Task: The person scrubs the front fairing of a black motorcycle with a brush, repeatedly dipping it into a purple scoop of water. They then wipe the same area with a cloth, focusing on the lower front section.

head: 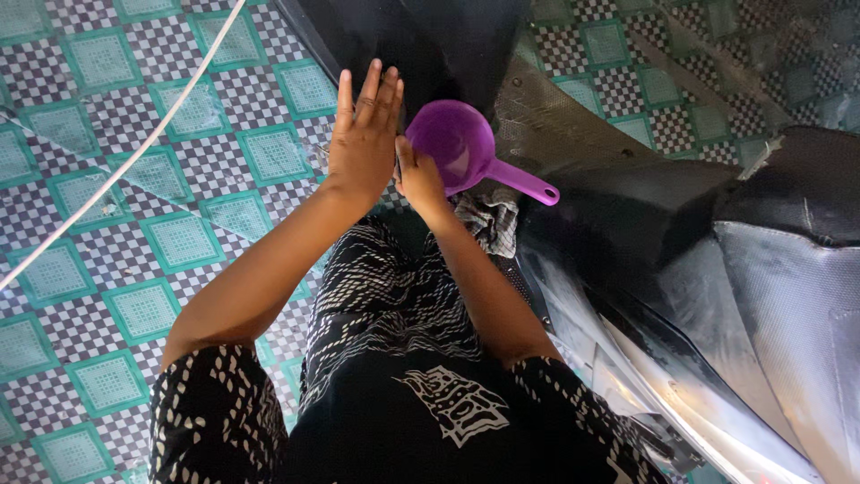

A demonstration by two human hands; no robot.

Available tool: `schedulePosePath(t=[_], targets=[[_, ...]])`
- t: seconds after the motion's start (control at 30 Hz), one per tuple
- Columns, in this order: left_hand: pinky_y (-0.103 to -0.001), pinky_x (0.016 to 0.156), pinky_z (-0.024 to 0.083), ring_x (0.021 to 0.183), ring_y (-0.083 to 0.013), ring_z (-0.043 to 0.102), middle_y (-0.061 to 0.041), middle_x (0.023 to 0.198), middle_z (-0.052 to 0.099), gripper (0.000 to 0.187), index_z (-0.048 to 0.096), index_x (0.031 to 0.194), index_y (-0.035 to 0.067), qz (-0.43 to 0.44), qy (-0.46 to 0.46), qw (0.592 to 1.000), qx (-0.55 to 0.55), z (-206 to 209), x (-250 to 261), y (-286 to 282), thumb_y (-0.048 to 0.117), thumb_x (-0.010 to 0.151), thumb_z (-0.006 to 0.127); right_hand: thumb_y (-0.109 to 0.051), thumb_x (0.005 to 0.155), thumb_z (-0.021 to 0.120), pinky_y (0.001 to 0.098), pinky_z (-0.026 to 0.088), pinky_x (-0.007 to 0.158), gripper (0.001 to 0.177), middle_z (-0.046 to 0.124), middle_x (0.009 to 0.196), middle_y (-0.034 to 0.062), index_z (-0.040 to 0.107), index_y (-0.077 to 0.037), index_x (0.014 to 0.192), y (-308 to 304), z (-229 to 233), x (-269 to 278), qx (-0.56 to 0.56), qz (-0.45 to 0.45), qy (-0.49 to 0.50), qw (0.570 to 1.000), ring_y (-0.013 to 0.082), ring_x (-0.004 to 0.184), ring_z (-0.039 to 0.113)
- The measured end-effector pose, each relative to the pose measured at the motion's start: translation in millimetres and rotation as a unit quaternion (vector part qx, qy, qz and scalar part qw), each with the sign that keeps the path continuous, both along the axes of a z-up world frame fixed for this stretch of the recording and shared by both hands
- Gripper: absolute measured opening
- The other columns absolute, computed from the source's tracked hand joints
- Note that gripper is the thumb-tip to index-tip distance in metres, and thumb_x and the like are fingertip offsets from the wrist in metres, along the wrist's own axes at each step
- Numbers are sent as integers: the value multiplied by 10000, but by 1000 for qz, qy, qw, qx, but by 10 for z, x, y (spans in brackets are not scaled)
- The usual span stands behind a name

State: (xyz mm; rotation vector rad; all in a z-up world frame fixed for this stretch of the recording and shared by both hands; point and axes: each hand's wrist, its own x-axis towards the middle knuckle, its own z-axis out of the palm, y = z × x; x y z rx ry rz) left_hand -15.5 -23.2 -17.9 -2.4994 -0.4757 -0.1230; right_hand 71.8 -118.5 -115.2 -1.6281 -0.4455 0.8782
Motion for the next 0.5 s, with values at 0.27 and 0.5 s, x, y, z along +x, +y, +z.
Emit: schedulePosePath(t=[0.27, 0.5], targets=[[-647, 1239, -17, 1595, -389, 73, -123, 1752, 210, 822, 274, 1692, 42, -2, -74, 997, -37, 222, 341, 276, 458, 1021, 502, -652, 1022, 354, 391, 462, 422, 755, 580, 507, 109, 604, -52, 639, 409, 235, 521, -85, 11, -167, 982, 273, 426, 597], [-639, 1232, -15, 1577, -377, 93, -110, 1732, 202, 767, 239, 1677, 84, 20, -12, 1000, 13, 86, 301, 84, 390, 1012, 470, -510, 1024, 361, 604, 412, 746, 595, 750, 677, 142, 772, -97, 906, 64, 210, 547, -137, 35, -351, 926, 411, 713, 706]])
